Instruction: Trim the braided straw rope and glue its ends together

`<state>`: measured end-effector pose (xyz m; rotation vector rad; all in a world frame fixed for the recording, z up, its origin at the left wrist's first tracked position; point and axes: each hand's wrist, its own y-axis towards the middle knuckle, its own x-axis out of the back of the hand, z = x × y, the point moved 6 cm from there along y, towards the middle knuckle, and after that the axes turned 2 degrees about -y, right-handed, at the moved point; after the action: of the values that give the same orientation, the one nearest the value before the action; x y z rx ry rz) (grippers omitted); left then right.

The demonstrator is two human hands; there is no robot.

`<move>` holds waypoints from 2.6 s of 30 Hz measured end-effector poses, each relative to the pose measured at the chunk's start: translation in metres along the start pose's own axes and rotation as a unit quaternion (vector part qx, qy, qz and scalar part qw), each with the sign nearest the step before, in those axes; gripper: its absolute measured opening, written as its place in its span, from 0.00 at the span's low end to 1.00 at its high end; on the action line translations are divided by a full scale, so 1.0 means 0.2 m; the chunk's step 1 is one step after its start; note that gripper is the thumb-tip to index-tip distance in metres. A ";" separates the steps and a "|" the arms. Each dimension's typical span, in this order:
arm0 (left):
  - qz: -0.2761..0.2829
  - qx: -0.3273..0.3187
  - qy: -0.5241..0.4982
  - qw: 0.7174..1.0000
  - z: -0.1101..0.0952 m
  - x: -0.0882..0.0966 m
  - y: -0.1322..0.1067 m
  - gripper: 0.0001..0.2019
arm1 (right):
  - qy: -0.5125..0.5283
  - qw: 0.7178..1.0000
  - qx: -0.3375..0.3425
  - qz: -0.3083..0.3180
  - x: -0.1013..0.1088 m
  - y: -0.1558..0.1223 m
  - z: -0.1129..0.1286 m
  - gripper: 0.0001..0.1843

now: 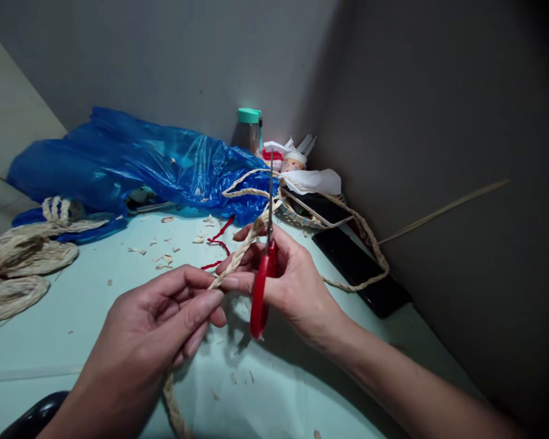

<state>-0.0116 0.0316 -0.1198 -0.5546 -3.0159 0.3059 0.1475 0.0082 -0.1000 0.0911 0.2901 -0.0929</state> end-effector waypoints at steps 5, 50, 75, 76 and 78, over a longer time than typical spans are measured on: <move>-0.013 0.047 0.016 0.999 -0.02 -0.03 -0.03 0.13 | -0.006 1.000 0.004 -0.031 0.03 0.00 0.01 0.21; -0.021 -0.036 -0.189 0.981 -0.15 0.03 0.00 0.11 | -0.637 0.730 0.246 0.038 -0.02 -0.07 0.14 0.25; -0.064 -0.132 0.044 0.988 -0.10 0.10 -0.03 0.06 | -0.773 0.609 0.163 0.069 -0.04 -0.05 0.03 0.15; -0.064 -0.126 0.039 0.989 -0.09 0.10 -0.03 0.06 | -0.772 0.611 0.159 0.068 -0.04 -0.05 0.02 0.14; -0.052 -0.107 0.014 0.993 -0.09 0.08 -0.02 0.07 | -0.768 0.617 0.155 0.069 -0.04 -0.04 0.02 0.14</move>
<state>-0.0265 0.0374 -0.1003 -0.4073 -3.0549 -0.0314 0.1403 -0.0004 -0.0952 0.3453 -1.5052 -0.0382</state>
